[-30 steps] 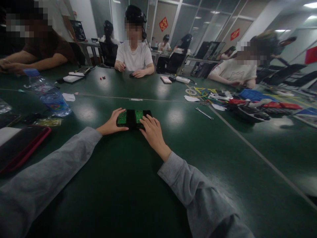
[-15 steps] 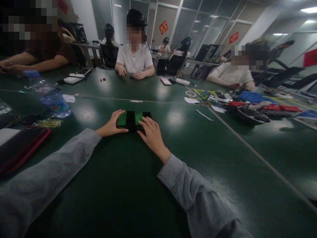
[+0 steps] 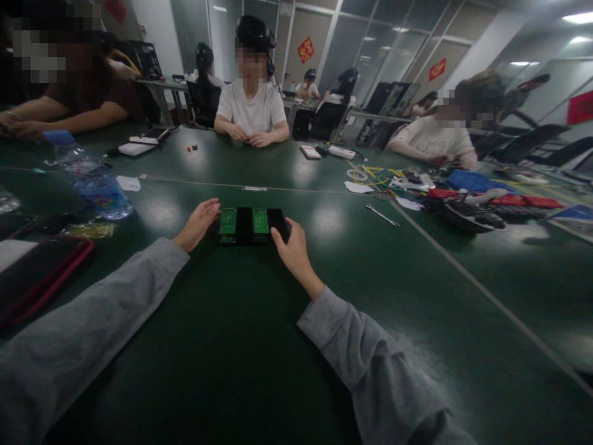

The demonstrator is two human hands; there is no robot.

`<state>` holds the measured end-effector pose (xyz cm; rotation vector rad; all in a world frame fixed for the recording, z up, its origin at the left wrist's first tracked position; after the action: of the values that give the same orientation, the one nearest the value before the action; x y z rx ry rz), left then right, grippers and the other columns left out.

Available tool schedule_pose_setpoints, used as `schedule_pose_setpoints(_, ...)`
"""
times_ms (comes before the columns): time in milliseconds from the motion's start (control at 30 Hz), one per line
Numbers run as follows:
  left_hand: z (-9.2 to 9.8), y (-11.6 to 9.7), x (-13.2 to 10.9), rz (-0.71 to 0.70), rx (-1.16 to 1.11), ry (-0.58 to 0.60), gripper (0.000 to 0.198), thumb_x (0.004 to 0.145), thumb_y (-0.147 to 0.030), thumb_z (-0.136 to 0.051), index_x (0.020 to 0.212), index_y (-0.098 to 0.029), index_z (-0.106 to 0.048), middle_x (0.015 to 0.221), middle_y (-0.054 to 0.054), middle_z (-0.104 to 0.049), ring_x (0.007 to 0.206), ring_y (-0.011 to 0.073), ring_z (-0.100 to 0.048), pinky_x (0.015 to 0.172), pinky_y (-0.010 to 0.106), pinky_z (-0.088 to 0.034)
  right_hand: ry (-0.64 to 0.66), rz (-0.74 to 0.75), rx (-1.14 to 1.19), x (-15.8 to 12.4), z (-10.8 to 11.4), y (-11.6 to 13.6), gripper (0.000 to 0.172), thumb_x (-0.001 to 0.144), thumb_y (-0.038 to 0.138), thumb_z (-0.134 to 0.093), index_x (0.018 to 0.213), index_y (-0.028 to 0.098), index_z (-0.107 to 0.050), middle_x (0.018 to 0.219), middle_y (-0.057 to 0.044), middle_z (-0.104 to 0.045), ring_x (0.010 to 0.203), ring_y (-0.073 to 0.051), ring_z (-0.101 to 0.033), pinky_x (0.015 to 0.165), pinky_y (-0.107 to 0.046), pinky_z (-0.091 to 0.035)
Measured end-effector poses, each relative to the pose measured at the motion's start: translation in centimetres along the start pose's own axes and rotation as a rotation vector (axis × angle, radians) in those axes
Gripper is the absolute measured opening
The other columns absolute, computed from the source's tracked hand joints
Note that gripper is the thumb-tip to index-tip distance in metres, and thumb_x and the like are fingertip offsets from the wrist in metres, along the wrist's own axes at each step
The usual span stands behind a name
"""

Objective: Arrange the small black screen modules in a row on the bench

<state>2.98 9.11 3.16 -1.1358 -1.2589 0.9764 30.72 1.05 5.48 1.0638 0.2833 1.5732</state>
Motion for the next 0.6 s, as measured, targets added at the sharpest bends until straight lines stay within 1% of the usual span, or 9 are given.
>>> schedule_pose_setpoints(67,-0.05,-0.06,0.03,-0.017,-0.010,0.004,0.054,0.080,-0.045,-0.067,0.126,-0.019,-0.052,0.132,0.013,-0.054,0.125,0.0258,-0.051,0.110,0.045,-0.037,0.049,0.003,-0.005,-0.10,-0.43,0.29,0.069,0.087,0.062,-0.054,0.135,0.012,-0.044,0.132,-0.020,-0.051,0.123,-0.033,-0.048,0.104,-0.052,-0.040)
schedule_pose_setpoints(167,-0.22,-0.41,-0.20,-0.036,0.006,0.017,0.048,0.079,-0.038,-0.068,0.121,-0.018,-0.056,0.127,0.012,-0.058,0.123,0.0242,-0.053,0.109,0.045,-0.038,0.093,0.010,-0.010,-0.23,-0.77,0.68,0.073,0.087,0.057,-0.056,0.141,0.011,-0.038,0.138,-0.021,-0.046,0.127,-0.034,-0.046,0.107,-0.054,-0.038)
schedule_pose_setpoints(367,-0.54,-0.92,-0.54,-0.058,0.069,0.057,0.046,0.080,-0.029,-0.065,0.123,-0.019,-0.054,0.131,0.011,-0.056,0.124,0.0237,-0.052,0.110,0.047,-0.036,0.126,0.034,-0.005,-0.36,-0.87,1.03,0.073,0.087,0.049,-0.058,0.145,0.011,-0.033,0.141,-0.021,-0.044,0.127,-0.034,-0.046,0.106,-0.054,-0.039)
schedule_pose_setpoints(500,-0.71,-0.95,-0.49,-0.066,0.040,0.075,0.044,0.078,-0.025,-0.066,0.120,-0.018,-0.056,0.131,0.011,-0.057,0.125,0.0238,-0.052,0.111,0.048,-0.036,0.144,0.045,-0.019,-0.37,-1.04,0.98,0.075,0.086,0.046,-0.059,0.146,0.011,-0.031,0.142,-0.020,-0.042,0.130,-0.033,-0.044,0.108,-0.054,-0.038)
schedule_pose_setpoints(600,-0.78,-0.94,-0.42,-0.069,0.032,0.079,0.042,0.077,-0.023,-0.067,0.117,-0.018,-0.057,0.130,0.011,-0.058,0.125,0.0234,-0.052,0.112,0.048,-0.035,0.127,0.050,-0.013,-0.26,-1.04,0.87,0.074,0.085,0.044,-0.059,0.145,0.010,-0.032,0.142,-0.020,-0.043,0.130,-0.032,-0.044,0.109,-0.053,-0.036)
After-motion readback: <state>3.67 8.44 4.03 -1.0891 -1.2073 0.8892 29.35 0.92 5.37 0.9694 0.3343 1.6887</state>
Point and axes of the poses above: each hand's wrist, its own x-axis towards the middle knuckle, its own z-axis out of the back of the hand, y = z × x, the point moved 9 cm from there along x, towards the middle knuckle
